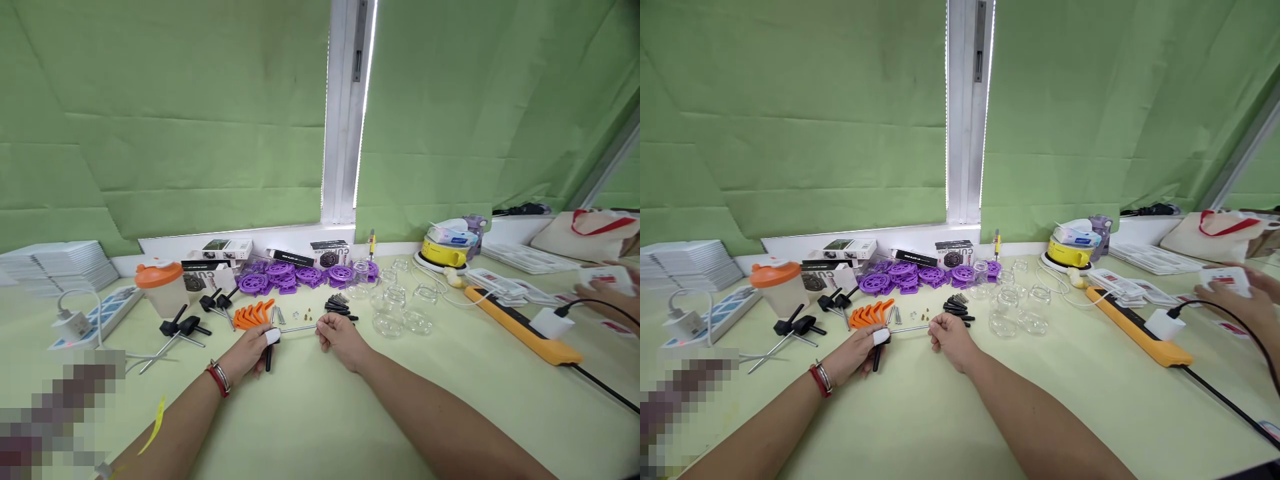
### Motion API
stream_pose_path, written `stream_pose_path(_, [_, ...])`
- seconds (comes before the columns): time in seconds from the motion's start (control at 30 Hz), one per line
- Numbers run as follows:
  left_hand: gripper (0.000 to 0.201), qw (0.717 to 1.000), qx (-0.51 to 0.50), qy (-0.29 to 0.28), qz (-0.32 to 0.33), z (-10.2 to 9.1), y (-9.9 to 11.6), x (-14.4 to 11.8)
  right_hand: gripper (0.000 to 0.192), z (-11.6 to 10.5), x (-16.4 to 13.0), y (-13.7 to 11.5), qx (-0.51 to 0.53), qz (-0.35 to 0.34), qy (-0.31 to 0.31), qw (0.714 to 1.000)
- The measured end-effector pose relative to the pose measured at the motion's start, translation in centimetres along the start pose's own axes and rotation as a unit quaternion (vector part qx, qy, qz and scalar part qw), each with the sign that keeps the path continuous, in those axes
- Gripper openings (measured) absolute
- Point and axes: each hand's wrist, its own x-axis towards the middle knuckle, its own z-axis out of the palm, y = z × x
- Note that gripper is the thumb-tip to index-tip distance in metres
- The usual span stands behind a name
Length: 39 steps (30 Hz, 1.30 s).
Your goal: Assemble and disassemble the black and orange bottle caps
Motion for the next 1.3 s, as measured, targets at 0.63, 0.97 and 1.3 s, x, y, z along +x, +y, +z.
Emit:
stream_pose_path(0.63, [0.04, 1.0, 0.003, -0.004, -0.007, 0.0, 0.3, -0.3, 0.03, 0.5, -0.4, -0.9, -0.041, 0.033, 0.009, 0.999])
stream_pose_path(0.97, [0.038, 1.0, 0.001, -0.007, 0.002, 0.0, 0.1, -0.3, 0.036, 0.7, -0.3, -0.7, -0.059, 0.028, 0.005, 0.998])
stream_pose_path(1.3, [0.039, 1.0, -0.002, -0.012, -0.006, 0.1, 0.4, -0.4, 0.045, 0.5, -0.2, -0.3, -0.078, 0.023, -0.011, 0.997])
